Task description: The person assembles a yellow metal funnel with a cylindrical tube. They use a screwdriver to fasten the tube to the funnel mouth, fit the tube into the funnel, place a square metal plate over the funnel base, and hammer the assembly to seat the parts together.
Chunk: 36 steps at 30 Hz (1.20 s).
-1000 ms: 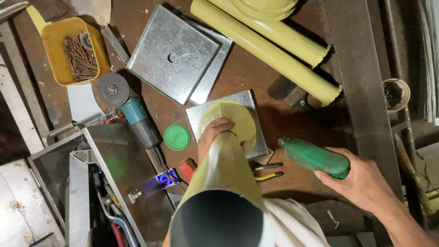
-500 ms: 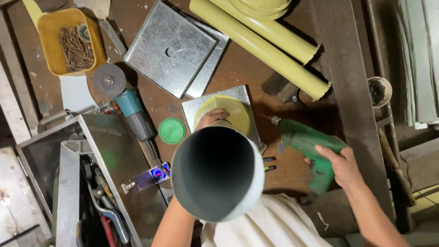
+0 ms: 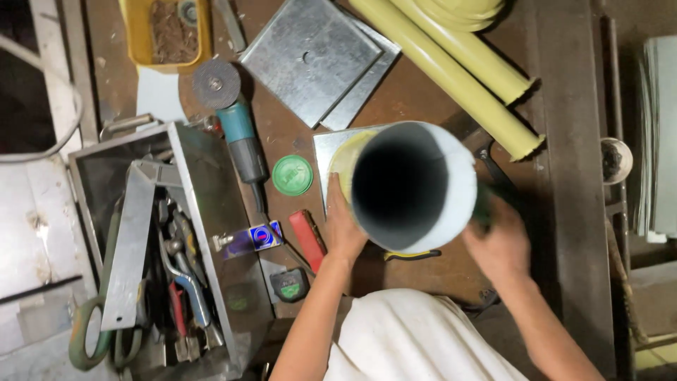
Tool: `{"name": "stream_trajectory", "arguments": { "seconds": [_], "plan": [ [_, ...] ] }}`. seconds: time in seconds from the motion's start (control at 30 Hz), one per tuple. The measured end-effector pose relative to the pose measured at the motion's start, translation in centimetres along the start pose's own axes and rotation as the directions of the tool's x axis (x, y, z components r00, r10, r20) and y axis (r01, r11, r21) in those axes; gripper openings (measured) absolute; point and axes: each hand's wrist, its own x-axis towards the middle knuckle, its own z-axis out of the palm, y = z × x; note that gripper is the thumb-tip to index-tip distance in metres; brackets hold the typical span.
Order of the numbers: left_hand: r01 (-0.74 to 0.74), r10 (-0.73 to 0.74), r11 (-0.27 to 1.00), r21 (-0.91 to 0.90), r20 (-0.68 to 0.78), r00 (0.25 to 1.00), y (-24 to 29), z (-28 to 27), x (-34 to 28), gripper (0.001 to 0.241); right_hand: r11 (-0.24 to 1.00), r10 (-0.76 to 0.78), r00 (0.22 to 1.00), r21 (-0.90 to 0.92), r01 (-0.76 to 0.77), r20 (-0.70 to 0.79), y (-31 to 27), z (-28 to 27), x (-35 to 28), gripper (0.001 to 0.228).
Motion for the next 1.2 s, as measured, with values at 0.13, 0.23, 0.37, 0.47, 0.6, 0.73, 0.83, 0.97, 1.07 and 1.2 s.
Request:
{"name": "stream_trajectory", "arguments": {
  "seconds": [0.13,0.23,0.37,0.47,0.6,0.73,0.83,0.97,1.07,1.2],
  "plan": [
    [0.190,-0.191,0.971,0.141,-0.007,0.982,0.3,-2.3,-0.7,0.119,0.985,-0.159,0.976,0.099,0.145,0.152,-1.4,4.9,3.6,0.073],
    [0.356,-0.371,0.900,0.252,0.012,0.929,-1.6,-3.6,-0.8,0.124,0.947,-0.292,0.914,0.219,0.235,0.282,-1.9,8.8,6.1,0.086],
    [0.383,-0.420,0.886,0.262,0.105,0.901,-4.1,-3.5,-0.4,0.121,0.948,-0.313,0.863,0.188,0.258,0.397,-4.7,9.7,6.5,0.099],
    [0.343,-0.414,0.892,0.295,0.227,0.881,-4.1,-3.5,0.6,0.121,0.943,-0.331,0.895,0.119,0.310,0.299,-5.2,9.3,6.6,0.110],
    [0.361,-0.443,0.890,0.279,0.345,0.827,-4.4,-2.7,0.7,0.127,0.937,-0.350,0.905,0.105,0.334,0.244,-3.9,11.0,6.7,0.116],
    [0.369,-0.446,0.890,0.269,0.335,0.830,-5.0,-2.0,0.9,0.128,0.929,-0.369,0.893,0.072,0.363,0.259,-4.8,10.5,6.8,0.118],
    [0.378,-0.450,0.889,0.259,0.334,0.828,-5.2,-2.0,1.0,0.127,0.925,-0.379,0.900,0.055,0.376,0.215,-5.1,10.7,6.7,0.117],
    [0.390,-0.470,0.878,0.279,0.338,0.815,-5.5,-1.8,1.1,0.126,0.958,-0.287,0.914,0.089,0.273,0.287,-6.0,10.4,6.5,0.114],
    [0.392,-0.486,0.867,0.308,0.347,0.802,-5.4,-1.9,0.9,0.127,0.955,-0.295,0.915,0.078,0.285,0.276,-6.5,10.0,6.4,0.113],
    [0.380,-0.506,0.846,0.374,0.339,0.793,-0.5,-4.9,2.4,0.129,0.951,-0.308,0.912,0.052,0.306,0.269,-6.1,10.0,6.4,0.106]
  ]
}}
